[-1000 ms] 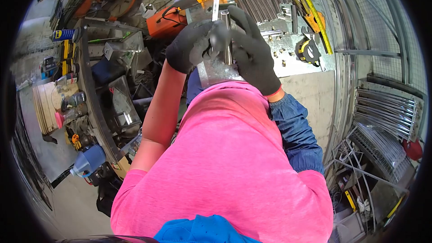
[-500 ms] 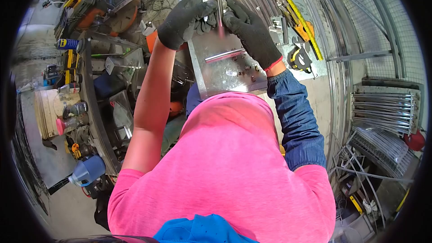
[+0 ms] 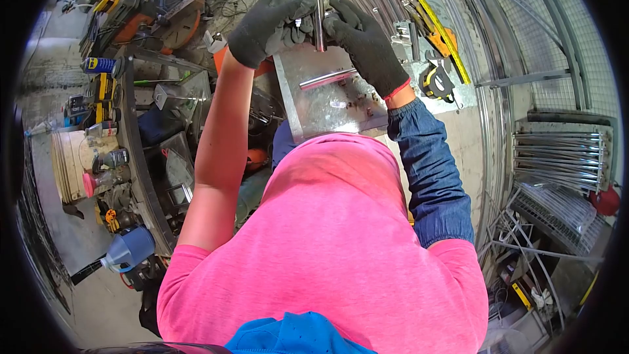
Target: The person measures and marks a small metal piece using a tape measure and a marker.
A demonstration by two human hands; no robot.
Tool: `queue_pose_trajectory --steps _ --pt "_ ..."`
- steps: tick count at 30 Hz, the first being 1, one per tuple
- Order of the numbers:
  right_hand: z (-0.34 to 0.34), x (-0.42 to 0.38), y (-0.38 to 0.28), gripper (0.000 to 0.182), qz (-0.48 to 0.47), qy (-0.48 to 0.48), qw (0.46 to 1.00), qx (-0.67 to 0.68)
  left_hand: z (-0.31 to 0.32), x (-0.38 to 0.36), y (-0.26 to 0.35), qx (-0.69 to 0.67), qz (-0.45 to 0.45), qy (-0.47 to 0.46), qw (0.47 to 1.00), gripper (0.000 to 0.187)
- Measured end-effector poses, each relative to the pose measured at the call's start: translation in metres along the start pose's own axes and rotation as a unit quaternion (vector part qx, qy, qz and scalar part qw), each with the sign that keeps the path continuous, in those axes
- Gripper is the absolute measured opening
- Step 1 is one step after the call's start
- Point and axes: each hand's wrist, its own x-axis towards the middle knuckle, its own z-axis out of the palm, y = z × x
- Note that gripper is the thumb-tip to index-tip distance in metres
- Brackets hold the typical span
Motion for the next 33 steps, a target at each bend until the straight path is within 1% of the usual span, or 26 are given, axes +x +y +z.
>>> queue_pose_trajectory --steps 2,3,4,6,8,9,11,12,14,15,17,18,20,21,23,24,26,29,30,32,33 --pt "-0.001 0.001 -0.002 0.073 0.003 -0.042 0.998 0.047 -0.001 0.001 -0.002 -0.017 -0.031 0.016 0.999 0.032" --pt "-0.003 0.001 -0.001 0.073 0.003 -0.041 0.998 0.047 0.002 -0.001 0.0 -0.017 -0.032 0.015 0.999 0.032" --pt "-0.005 0.001 -0.001 0.075 0.009 -0.052 0.998 0.043 0.007 -0.003 0.002 -0.03 -0.027 0.029 0.999 0.03" --pt "-0.005 0.0 0.001 0.077 0.017 -0.061 0.997 0.04 0.013 -0.005 0.003 -0.044 -0.025 0.042 0.998 0.03" --pt "-0.004 0.001 0.002 0.079 0.024 -0.065 0.992 0.108 0.015 -0.006 0.004 -0.035 -0.005 0.063 0.997 0.031" --pt "-0.005 0.001 0.007 0.079 0.024 -0.065 0.992 0.108 0.016 -0.006 0.005 -0.036 -0.006 0.062 0.997 0.031" --pt "-0.006 0.003 0.02 0.077 0.025 -0.065 0.983 0.17 0.018 -0.008 0.005 -0.003 0.013 0.087 0.996 0.032" --pt "-0.005 0.002 0.016 0.077 0.026 -0.065 0.983 0.169 0.019 -0.01 0.009 -0.003 0.013 0.087 0.996 0.032" --pt "0.0 0.0 0.007 0.07 0.041 -0.07 0.979 0.188 0.02 -0.016 0.019 0.129 0.013 0.088 0.988 0.036" --pt "-0.001 0.0 0.009 0.07 0.041 -0.07 0.979 0.188 0.024 -0.02 0.021 0.129 0.013 0.089 0.988 0.036" --pt "-0.004 0.002 0.015 0.061 0.048 -0.077 0.966 0.241 0.031 -0.025 0.024 0.156 0.002 0.145 0.977 0.035" --pt "-0.005 0.003 0.017 0.061 0.047 -0.077 0.966 0.241 0.031 -0.026 0.022 0.156 0.003 0.144 0.977 0.035" --pt "-0.009 0.004 0.02 0.054 0.052 -0.088 0.961 0.256 0.028 -0.029 0.015 0.182 0.033 0.197 0.963 0.034" --pt "-0.012 0.005 0.022 0.054 0.052 -0.088 0.961 0.256 0.028 -0.031 0.014 0.182 0.034 0.196 0.963 0.034" --pt "-0.017 0.006 0.024 0.049 0.073 -0.108 0.954 0.27 0.028 -0.036 0.012 0.091 0.011 0.241 0.966 0.033" --pt "-0.017 0.006 0.025 0.049 0.073 -0.108 0.954 0.27 0.028 -0.039 0.012 0.091 0.011 0.24 0.966 0.033" --pt "-0.015 0.005 0.026 0.048 0.03 -0.107 0.949 0.294 0.028 -0.045 0.012 0.06 0.01 0.24 0.969 0.031" --pt "-0.006 0.002 0.009 0.047 0.027 -0.095 0.947 0.307 0.031 -0.053 0.015 0.049 0.004 0.241 0.969 0.032" --pt "-0.006 0.002 0.015 0.047 0.028 -0.096 0.946 0.307 0.032 -0.055 0.015 0.048 0.003 0.242 0.969 0.032" --pt "-0.008 0.001 0.031 0.046 -0.135 -0.106 0.966 0.194 0.032 -0.057 0.014 0.055 0.001 0.245 0.968 0.032" --pt "-0.008 0.002 0.028 0.046 -0.134 -0.106 0.966 0.193 0.033 -0.057 0.013 0.054 0.002 0.246 0.968 0.032"
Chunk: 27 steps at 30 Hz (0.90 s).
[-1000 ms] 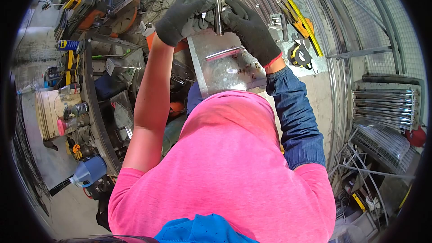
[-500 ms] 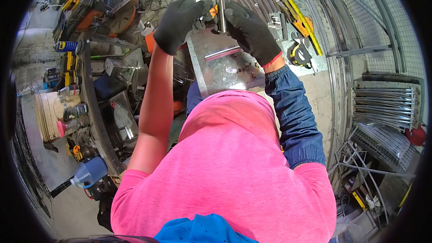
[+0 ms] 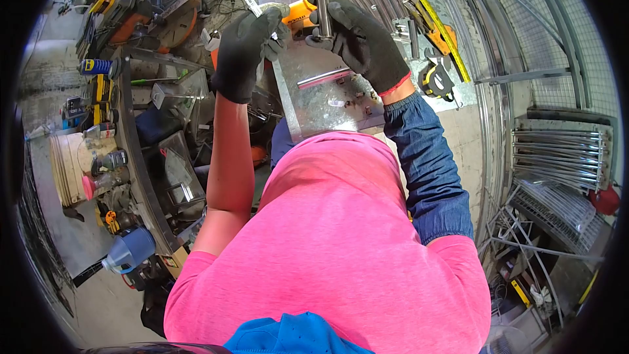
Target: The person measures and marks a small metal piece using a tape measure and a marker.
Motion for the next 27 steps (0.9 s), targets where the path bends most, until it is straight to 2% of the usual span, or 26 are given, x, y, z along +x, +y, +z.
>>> queue_pose_trajectory --steps 2,5,9,11,12,14,15,17,18,19,20,22,24,26,27 --pt "0.001 0.005 -0.007 0.046 0.117 0.073 0.989 0.047 0.001 -0.002 -0.001 -0.03 0.013 0.002 0.999 0.032" --pt "-0.004 0.007 -0.01 0.047 0.134 0.044 0.987 0.073 0.006 -0.012 0.007 -0.054 0.041 0.01 0.998 0.035" --pt "-0.011 0.003 -0.003 0.044 0.12 0.072 0.99 -0.006 0.004 -0.016 -0.001 -0.038 0.036 0.008 0.999 0.043" --pt "-0.015 -0.002 -0.001 0.041 0.005 -0.008 0.977 -0.212 0.005 -0.022 0.0 -0.111 0.037 0.003 0.993 0.043" --pt "-0.014 -0.001 -0.003 0.041 0.005 -0.007 0.977 -0.213 0.007 -0.026 0.002 -0.111 0.037 0.002 0.993 0.043" --pt "-0.011 0.001 -0.008 0.041 0.061 0.002 0.99 -0.13 0.01 -0.033 0.009 -0.02 0.131 0.013 0.991 0.042" --pt "-0.009 0.001 -0.009 0.041 0.062 0.002 0.99 -0.13 0.008 -0.033 0.001 -0.021 0.13 0.013 0.991 0.042" --pt "-0.004 0.001 -0.011 0.045 0.053 0.015 0.989 -0.139 0.001 -0.032 -0.023 0.174 0.285 0.021 0.943 0.036" --pt "0.0 0.002 -0.015 0.045 0.054 0.015 0.989 -0.139 0.005 -0.044 0.009 0.059 0.05 -0.019 0.997 0.023" --pt "0.005 0.004 -0.02 0.043 -0.04 -0.003 0.962 -0.271 0.01 -0.043 0.007 0.059 0.049 -0.019 0.997 0.023" --pt "0.008 0.005 -0.022 0.041 -0.132 -0.022 0.908 -0.396 0.018 -0.043 0.002 0.042 0.098 -0.019 0.994 0.022" --pt "0.007 0.003 -0.021 0.04 -0.114 -0.008 0.921 -0.373 0.029 -0.045 0.003 0.028 0.168 -0.004 0.985 0.023" --pt "0.004 0.001 -0.019 0.04 -0.098 0.006 0.932 -0.35 0.037 -0.048 0.001 -0.022 0.15 0.002 0.988 0.022" --pt "-0.003 -0.002 -0.019 0.062 -0.102 -0.031 0.91 -0.401 0.043 -0.049 0.002 -0.073 0.134 0.008 0.988 0.021" --pt "-0.007 -0.004 -0.016 0.062 -0.102 -0.031 0.91 -0.401 0.045 -0.049 0.005 -0.049 0.137 0.016 0.989 0.019"
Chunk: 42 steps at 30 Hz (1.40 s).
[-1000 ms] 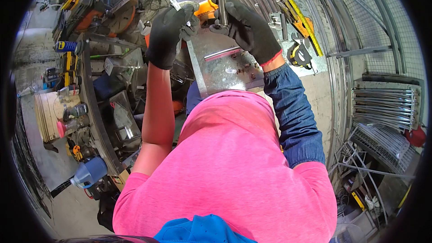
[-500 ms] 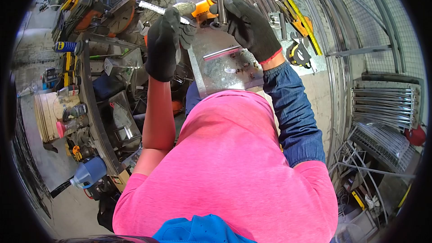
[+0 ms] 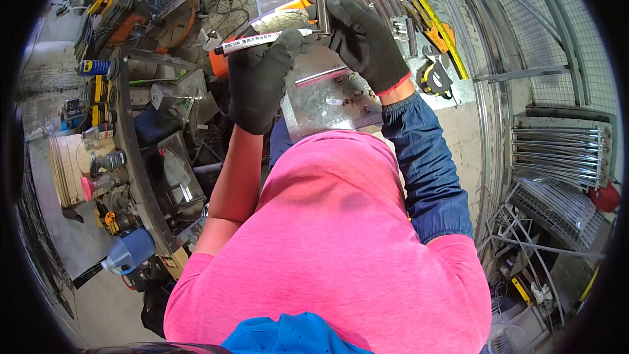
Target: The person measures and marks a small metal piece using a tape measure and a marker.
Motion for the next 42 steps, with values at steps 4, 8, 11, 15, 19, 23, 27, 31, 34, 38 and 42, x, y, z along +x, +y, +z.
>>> queue_pose_trajectory --steps 4,8,11,15,19,23,27,31,34,38,42 --pt "0.004 0.002 -0.001 0.052 0.007 0.02 0.998 -0.055 -0.008 0.002 -0.006 0.237 0.107 -0.03 0.965 0.027" --pt "0.005 -0.007 0.014 0.048 0.002 0.056 0.995 -0.08 -0.011 0.001 -0.011 0.278 0.119 -0.043 0.952 0.027" --pt "-0.002 -0.007 0.012 0.054 -0.008 0.038 0.985 -0.169 -0.012 0.003 -0.01 0.28 0.109 -0.048 0.953 0.018" --pt "-0.005 -0.007 0.004 0.062 0.043 -0.005 0.992 -0.122 -0.012 0.007 -0.006 0.3 0.146 -0.048 0.942 0.018" --pt "-0.006 -0.005 -0.003 0.06 0.022 0.002 0.989 -0.146 -0.018 0.003 -0.019 0.324 0.186 -0.052 0.926 0.018" --pt "-0.005 -0.007 0.01 0.06 0.023 0.005 0.99 -0.14 -0.018 0.004 -0.022 0.297 0.201 -0.048 0.932 0.018" --pt "-0.003 -0.01 0.015 0.059 0.023 0.006 0.995 -0.098 -0.018 0.005 -0.02 0.318 0.214 -0.051 0.922 0.021" --pt "-0.002 -0.011 0.008 0.058 0.08 0.0 0.993 -0.086 -0.015 0.006 -0.007 0.29 0.192 -0.059 0.936 0.025" --pt "-0.002 -0.009 0.007 0.057 0.079 0.006 0.995 -0.067 -0.015 0.008 -0.006 0.319 0.215 -0.067 0.92 0.027" --pt "-0.002 -0.009 0.004 0.056 0.082 0.006 0.992 -0.1 -0.012 0.009 0.006 0.282 0.068 -0.067 0.955 0.029" --pt "0.0 -0.008 0.007 0.055 0.049 0.007 0.992 -0.12 -0.014 0.007 0.007 0.318 0.142 -0.085 0.933 0.028"
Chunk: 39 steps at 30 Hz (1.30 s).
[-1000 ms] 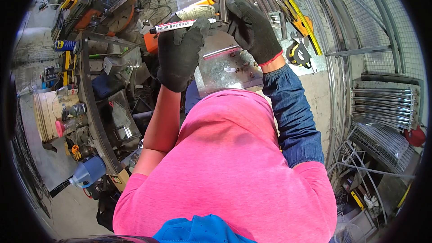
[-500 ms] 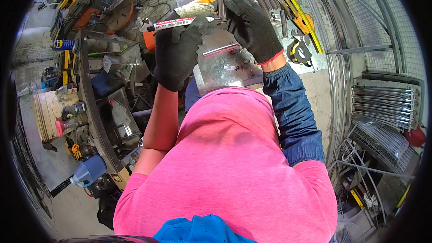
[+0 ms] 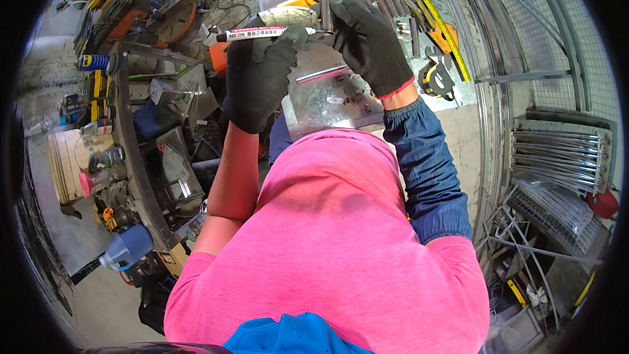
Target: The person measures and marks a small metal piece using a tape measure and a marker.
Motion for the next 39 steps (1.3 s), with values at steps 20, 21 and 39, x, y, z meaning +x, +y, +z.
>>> queue_pose_trajectory --steps 20,21,39 --pt "0.001 -0.002 -0.004 0.058 0.087 0.008 0.991 0.102 0.015 0.001 -0.015 -0.087 0.007 0.039 0.995 0.016" --pt "0.0 -0.001 -0.004 0.056 0.05 0.019 0.997 0.055 0.014 0.002 -0.01 -0.087 0.007 0.038 0.995 0.016" --pt "-0.002 0.01 -0.031 0.044 0.008 0.025 0.986 0.163 0.011 -0.003 0.0 -0.131 -0.015 0.021 0.991 0.024"
